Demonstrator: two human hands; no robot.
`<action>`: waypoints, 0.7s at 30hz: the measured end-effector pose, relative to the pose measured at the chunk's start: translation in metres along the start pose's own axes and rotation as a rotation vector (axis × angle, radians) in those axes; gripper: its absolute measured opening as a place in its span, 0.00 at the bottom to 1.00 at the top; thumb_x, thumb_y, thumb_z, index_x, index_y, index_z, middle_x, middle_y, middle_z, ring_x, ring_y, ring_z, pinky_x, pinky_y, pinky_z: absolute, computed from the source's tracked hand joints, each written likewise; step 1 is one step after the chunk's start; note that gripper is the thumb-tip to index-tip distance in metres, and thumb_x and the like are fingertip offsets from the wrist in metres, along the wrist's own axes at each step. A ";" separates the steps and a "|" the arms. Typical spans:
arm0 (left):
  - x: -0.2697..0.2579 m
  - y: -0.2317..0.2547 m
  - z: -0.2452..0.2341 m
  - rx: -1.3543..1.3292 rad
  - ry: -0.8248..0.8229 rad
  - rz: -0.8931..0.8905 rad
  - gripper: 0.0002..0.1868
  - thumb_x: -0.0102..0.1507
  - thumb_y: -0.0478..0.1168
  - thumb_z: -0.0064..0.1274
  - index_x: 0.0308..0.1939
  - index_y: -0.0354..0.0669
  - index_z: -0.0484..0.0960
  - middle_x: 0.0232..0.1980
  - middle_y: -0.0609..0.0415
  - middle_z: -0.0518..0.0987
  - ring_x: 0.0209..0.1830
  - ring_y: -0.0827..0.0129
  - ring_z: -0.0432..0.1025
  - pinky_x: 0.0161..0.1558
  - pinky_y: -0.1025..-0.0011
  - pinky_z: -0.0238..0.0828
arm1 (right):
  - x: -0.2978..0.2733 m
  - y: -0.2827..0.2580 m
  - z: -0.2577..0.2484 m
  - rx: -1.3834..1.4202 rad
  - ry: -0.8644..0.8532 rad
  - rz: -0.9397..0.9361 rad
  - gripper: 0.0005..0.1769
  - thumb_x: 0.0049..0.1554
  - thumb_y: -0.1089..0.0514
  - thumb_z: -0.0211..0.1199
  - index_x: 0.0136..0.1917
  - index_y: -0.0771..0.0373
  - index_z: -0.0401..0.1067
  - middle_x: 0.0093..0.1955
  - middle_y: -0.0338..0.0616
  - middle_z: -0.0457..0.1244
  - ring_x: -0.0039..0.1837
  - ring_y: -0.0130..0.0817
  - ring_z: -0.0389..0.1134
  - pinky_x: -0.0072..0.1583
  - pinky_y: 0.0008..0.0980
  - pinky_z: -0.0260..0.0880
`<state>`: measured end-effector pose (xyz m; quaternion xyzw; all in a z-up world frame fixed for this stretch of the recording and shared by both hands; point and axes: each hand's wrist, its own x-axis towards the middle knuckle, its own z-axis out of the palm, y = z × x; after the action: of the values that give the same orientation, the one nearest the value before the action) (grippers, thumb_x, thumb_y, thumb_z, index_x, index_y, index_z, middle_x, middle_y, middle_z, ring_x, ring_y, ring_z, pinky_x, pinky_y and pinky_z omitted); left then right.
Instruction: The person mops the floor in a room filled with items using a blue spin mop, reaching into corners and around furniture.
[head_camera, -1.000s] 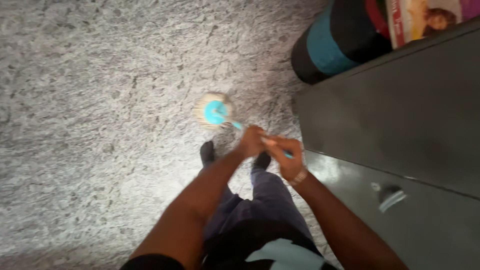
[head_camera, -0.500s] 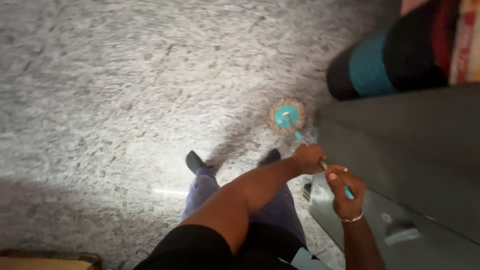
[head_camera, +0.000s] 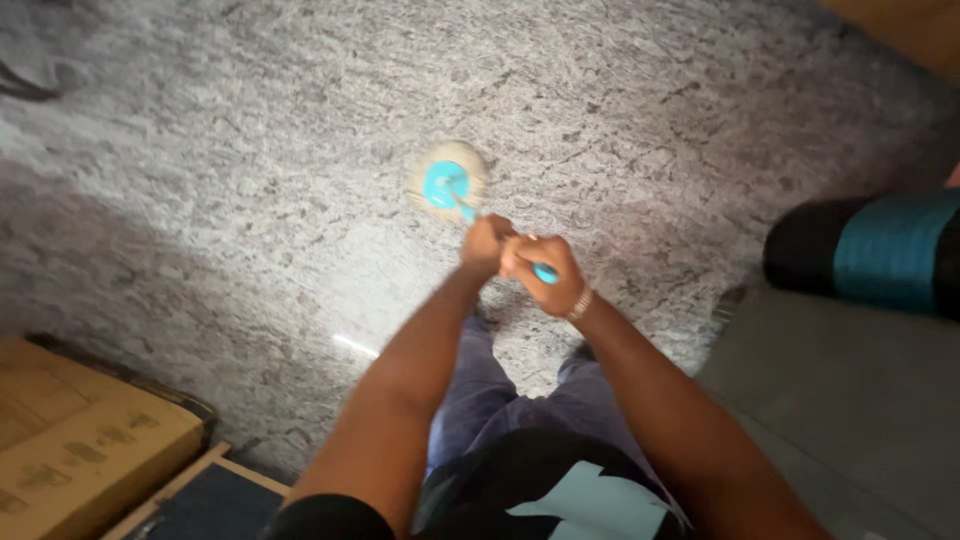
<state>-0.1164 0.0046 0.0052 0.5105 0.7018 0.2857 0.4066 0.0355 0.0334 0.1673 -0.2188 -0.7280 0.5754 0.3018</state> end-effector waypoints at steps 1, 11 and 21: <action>0.005 -0.013 -0.017 0.083 0.057 0.089 0.16 0.50 0.49 0.67 0.29 0.40 0.85 0.35 0.44 0.83 0.37 0.53 0.79 0.40 0.59 0.73 | 0.011 0.007 0.011 -0.010 -0.002 0.026 0.09 0.61 0.65 0.59 0.38 0.68 0.72 0.36 0.45 0.68 0.37 0.31 0.69 0.42 0.29 0.70; -0.019 -0.001 0.038 0.034 0.059 0.239 0.18 0.50 0.45 0.67 0.21 0.35 0.77 0.29 0.39 0.78 0.34 0.44 0.72 0.37 0.54 0.67 | -0.063 0.007 -0.010 0.048 0.188 0.052 0.07 0.58 0.67 0.60 0.40 0.75 0.72 0.37 0.49 0.66 0.39 0.30 0.66 0.45 0.31 0.67; -0.097 0.201 0.455 0.042 -0.562 0.542 0.09 0.54 0.43 0.62 0.33 0.42 0.85 0.39 0.38 0.82 0.42 0.43 0.76 0.46 0.49 0.72 | -0.373 -0.076 -0.243 -0.160 0.745 0.128 0.21 0.68 0.63 0.55 0.32 0.68 0.65 0.31 0.38 0.60 0.33 0.22 0.57 0.37 0.29 0.58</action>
<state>0.3875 -0.0304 -0.0337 0.7439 0.4086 0.2174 0.4821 0.4751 -0.0614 0.2095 -0.4808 -0.5960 0.4155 0.4908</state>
